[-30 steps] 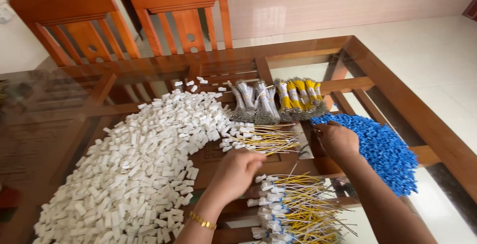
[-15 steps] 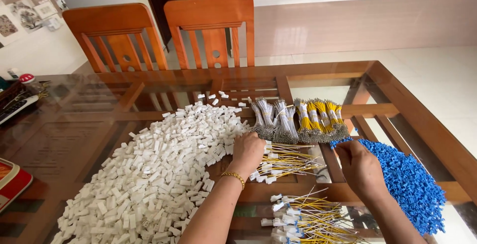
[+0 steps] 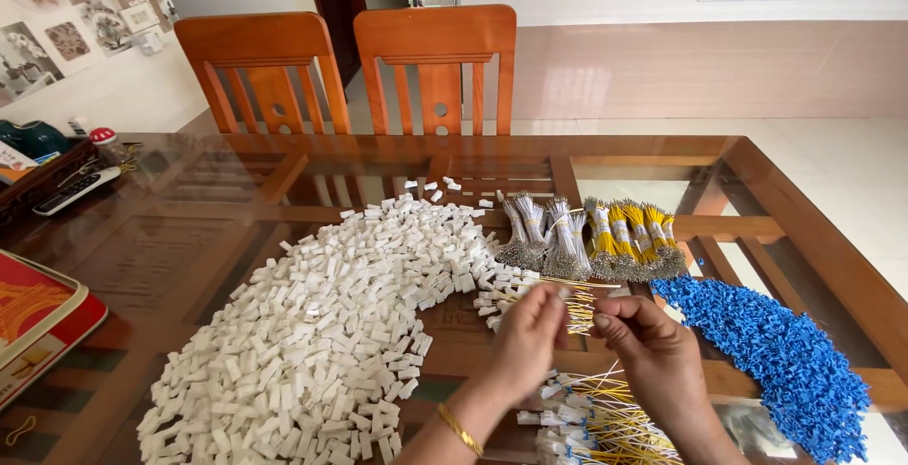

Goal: Manually assemble electrical wire connectors by inserting metal terminals and wires into white plastic housings.

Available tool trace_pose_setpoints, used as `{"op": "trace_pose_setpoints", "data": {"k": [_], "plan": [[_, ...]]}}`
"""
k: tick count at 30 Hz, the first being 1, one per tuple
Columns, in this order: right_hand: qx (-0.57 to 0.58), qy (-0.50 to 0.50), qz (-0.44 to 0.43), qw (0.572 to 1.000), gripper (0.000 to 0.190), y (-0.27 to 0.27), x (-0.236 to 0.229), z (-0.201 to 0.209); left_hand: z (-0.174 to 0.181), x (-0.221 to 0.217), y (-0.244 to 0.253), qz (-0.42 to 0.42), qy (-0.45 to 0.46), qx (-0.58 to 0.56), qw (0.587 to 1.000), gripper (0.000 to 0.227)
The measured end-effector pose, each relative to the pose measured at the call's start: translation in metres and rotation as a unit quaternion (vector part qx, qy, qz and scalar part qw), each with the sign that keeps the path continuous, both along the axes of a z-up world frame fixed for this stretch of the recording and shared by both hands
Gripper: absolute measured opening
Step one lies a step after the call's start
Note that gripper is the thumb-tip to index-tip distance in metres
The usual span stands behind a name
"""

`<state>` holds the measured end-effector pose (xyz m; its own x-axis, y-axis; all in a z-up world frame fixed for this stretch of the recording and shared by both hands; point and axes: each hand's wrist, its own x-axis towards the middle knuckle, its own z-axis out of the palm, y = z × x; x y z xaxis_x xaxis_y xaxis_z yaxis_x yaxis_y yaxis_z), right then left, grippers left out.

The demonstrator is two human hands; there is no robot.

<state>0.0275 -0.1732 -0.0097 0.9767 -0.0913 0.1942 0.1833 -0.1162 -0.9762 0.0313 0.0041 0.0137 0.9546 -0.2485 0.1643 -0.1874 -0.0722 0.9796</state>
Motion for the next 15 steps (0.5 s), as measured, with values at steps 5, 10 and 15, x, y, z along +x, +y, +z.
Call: {"op": "trace_pose_setpoints", "data": {"k": [5, 10, 15], "plan": [[0.06, -0.006, 0.018, 0.998, 0.013, 0.008, -0.01, 0.003, 0.007, -0.042, -0.011, 0.015, -0.106, -0.039, 0.993, 0.021], [0.125, 0.029, 0.005, 0.992, 0.016, 0.001, -0.01, -0.006, 0.01, -0.046, -0.006, 0.057, -0.213, 0.031, 0.975, 0.02], [0.143, 0.048, 0.017, 0.988, 0.019, -0.001, -0.012, -0.008, 0.02, -0.048, 0.0, 0.021, -0.175, 0.066, 0.982, 0.022]]}}
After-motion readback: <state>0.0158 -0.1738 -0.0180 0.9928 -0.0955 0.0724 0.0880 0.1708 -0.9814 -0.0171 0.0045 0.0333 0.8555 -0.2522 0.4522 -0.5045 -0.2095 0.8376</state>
